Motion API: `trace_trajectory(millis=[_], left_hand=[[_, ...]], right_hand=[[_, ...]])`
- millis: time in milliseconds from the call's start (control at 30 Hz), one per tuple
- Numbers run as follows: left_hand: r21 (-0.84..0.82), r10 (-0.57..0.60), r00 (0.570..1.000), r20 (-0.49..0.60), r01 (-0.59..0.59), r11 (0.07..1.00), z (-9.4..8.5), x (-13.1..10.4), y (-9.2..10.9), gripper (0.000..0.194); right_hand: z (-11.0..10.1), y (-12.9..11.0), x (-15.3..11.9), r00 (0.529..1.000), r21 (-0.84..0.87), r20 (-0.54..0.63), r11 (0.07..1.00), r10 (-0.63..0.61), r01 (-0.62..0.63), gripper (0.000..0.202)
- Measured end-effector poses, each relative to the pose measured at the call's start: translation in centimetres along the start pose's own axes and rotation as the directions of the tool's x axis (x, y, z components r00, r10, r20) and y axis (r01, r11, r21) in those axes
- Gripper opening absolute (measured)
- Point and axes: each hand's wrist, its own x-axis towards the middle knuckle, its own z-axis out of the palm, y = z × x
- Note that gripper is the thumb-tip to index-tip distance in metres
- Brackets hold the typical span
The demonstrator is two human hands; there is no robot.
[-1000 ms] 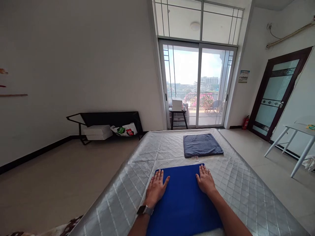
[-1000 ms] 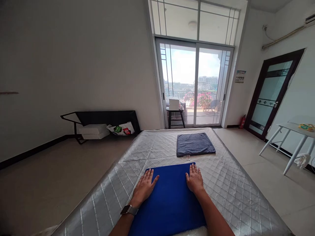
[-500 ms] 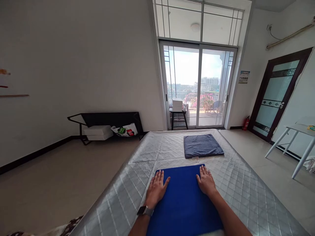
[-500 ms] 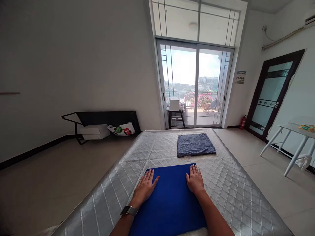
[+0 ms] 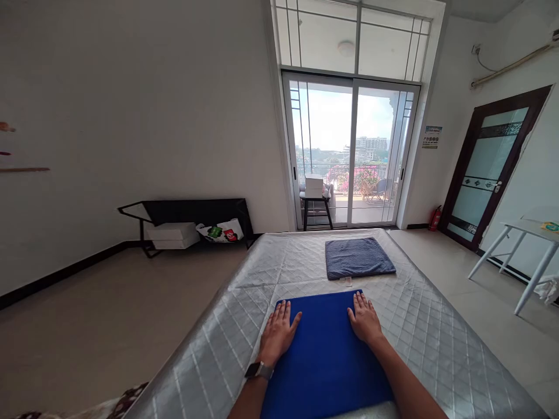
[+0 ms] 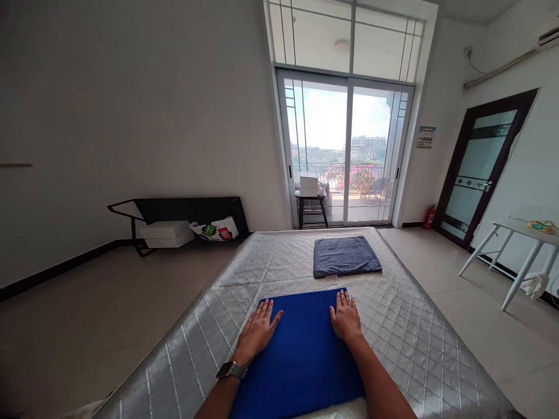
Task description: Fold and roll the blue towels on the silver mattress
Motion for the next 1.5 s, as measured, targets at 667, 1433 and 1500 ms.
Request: trace_trajectory(millis=[667, 1433, 1500], left_hand=[[-0.01, 0.017, 1.0, 0.013, -0.017, 1.0, -0.1, 0.3, 0.3, 0.071], [-0.014, -0.004, 1.0, 0.016, 0.004, 1.0, 0.1, 0.4, 0.0, 0.073], [-0.018, 0.011, 1.0, 0.006, -0.011, 1.0, 0.3, 0.4, -0.1, 0.071]], right_hand=[[0.2, 0.0, -0.2, 0.998, -0.027, -0.057, 1.0, -0.001, 0.0, 0.065], [0.3, 0.2, 0.0, 0.999, 0.018, -0.047, 1.0, 0.0, 0.001, 0.065], [0.3, 0.1, 0.0, 0.999, 0.02, -0.047, 1.0, 0.003, -0.003, 0.065]])
